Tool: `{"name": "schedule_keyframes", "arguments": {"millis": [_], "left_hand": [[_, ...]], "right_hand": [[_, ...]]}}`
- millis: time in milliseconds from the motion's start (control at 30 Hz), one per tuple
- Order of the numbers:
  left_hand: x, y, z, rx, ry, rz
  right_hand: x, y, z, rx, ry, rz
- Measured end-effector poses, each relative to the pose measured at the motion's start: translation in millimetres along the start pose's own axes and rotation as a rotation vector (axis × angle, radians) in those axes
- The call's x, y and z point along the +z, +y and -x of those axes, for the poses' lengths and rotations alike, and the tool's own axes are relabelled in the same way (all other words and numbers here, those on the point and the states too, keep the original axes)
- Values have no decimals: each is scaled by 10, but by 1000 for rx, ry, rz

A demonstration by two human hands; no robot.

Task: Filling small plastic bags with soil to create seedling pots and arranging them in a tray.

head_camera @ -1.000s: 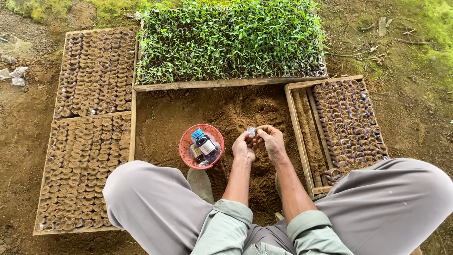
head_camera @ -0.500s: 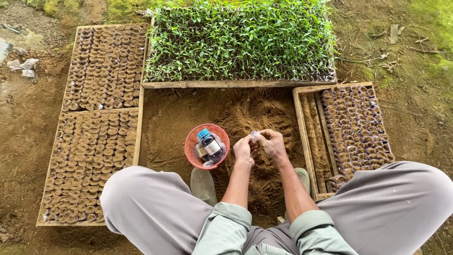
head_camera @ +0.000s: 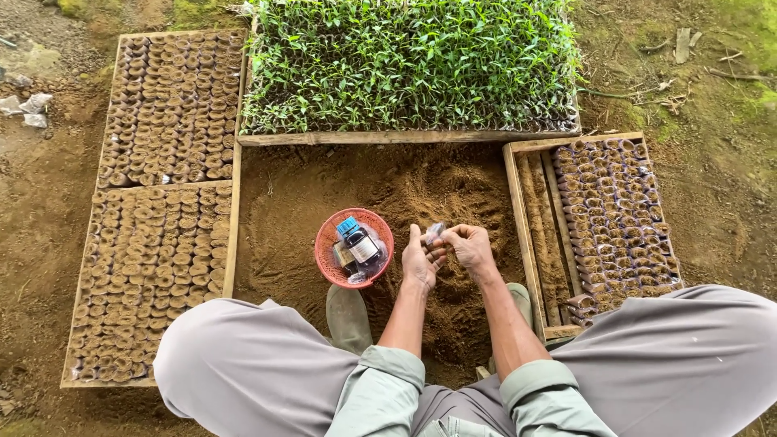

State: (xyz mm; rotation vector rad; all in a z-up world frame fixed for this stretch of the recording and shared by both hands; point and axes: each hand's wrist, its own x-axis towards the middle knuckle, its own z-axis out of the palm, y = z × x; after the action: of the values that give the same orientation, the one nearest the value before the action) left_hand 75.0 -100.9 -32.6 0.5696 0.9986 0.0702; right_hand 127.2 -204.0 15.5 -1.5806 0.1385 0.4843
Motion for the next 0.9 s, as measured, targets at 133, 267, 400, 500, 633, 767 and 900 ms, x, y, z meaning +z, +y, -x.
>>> {"name": "schedule_keyframes", "arguments": {"millis": [133,267,400,500,633,767,900], "left_hand": [[-33,-70,-163,31,-21,-121],[-41,-40,-170,53,10,-79],[-30,4,-124,35,10,-41],[-15,10,-90,40,10,-29],[18,41,-20,77,13,-65],[23,12,-50,72,8,-37],[84,124,45,13,15,29]], "right_hand": [[8,-116,60,-58,-20,87],[-39,-137,68,-108,-14,196],[-88,44,-16,-109,14,205],[-80,99,-58,-90,11,208],[3,5,-41,-126,-22,170],[35,45,-72,-91,-55,165],[-30,207,-183,-16,-92,59]]}}
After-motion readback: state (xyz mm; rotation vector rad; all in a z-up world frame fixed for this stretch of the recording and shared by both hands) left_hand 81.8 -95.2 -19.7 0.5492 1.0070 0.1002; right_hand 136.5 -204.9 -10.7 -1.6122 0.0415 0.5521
